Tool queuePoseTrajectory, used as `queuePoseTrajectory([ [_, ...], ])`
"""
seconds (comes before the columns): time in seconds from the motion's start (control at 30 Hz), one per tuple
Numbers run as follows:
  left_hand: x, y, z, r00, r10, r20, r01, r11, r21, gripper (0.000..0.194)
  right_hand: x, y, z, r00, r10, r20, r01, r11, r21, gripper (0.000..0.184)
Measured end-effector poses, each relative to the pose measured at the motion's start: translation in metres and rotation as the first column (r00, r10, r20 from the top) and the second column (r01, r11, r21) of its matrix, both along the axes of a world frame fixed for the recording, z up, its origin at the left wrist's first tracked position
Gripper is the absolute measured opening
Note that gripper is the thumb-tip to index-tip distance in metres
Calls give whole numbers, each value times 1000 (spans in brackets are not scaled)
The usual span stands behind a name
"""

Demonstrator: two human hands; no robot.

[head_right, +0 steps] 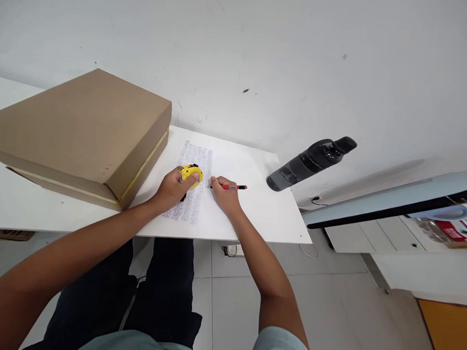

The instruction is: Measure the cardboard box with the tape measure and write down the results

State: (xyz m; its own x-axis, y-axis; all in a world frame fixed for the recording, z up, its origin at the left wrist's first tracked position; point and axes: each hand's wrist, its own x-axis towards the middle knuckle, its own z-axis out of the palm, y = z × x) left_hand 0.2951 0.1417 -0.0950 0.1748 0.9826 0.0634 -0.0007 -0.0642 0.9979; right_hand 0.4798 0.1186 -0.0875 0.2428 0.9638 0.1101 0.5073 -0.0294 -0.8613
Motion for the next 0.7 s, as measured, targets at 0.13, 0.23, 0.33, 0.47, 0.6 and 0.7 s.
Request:
queuePoseTrajectory([
  [0.13, 0, 0, 1, 1000, -8, 2, 8, 1000, 8, 40, 0, 0, -1, 999, -36, -3, 36, 999, 16, 36],
  [0.23, 0, 0, 1, 1000, -7, 5, 7, 1000, 8, 39, 1, 1, -2, 999, -38, -2, 38, 999, 9, 36],
  [0.33, 0, 0, 1, 1000, 4, 6, -4, 1000, 6, 38, 2, 2, -2, 1000, -17, 5, 17, 1000, 0, 37],
  [0.47, -1, 0, 1, 1000, 11, 2, -11, 1000, 9, 37, 2, 1, -2, 999, -32, 3, 32, 999, 9, 37],
  [0.6, -2, 0, 2, 1000, -10, 7, 10, 1000, 11, 37, 1, -1, -3, 998, -66, -9, 66, 998, 24, 37],
  [0.7, -2, 0, 3, 1000, -27, 13, 27, 1000, 8, 34, 2, -1, -4, 998, -68, -8, 69, 997, 19, 35],
])
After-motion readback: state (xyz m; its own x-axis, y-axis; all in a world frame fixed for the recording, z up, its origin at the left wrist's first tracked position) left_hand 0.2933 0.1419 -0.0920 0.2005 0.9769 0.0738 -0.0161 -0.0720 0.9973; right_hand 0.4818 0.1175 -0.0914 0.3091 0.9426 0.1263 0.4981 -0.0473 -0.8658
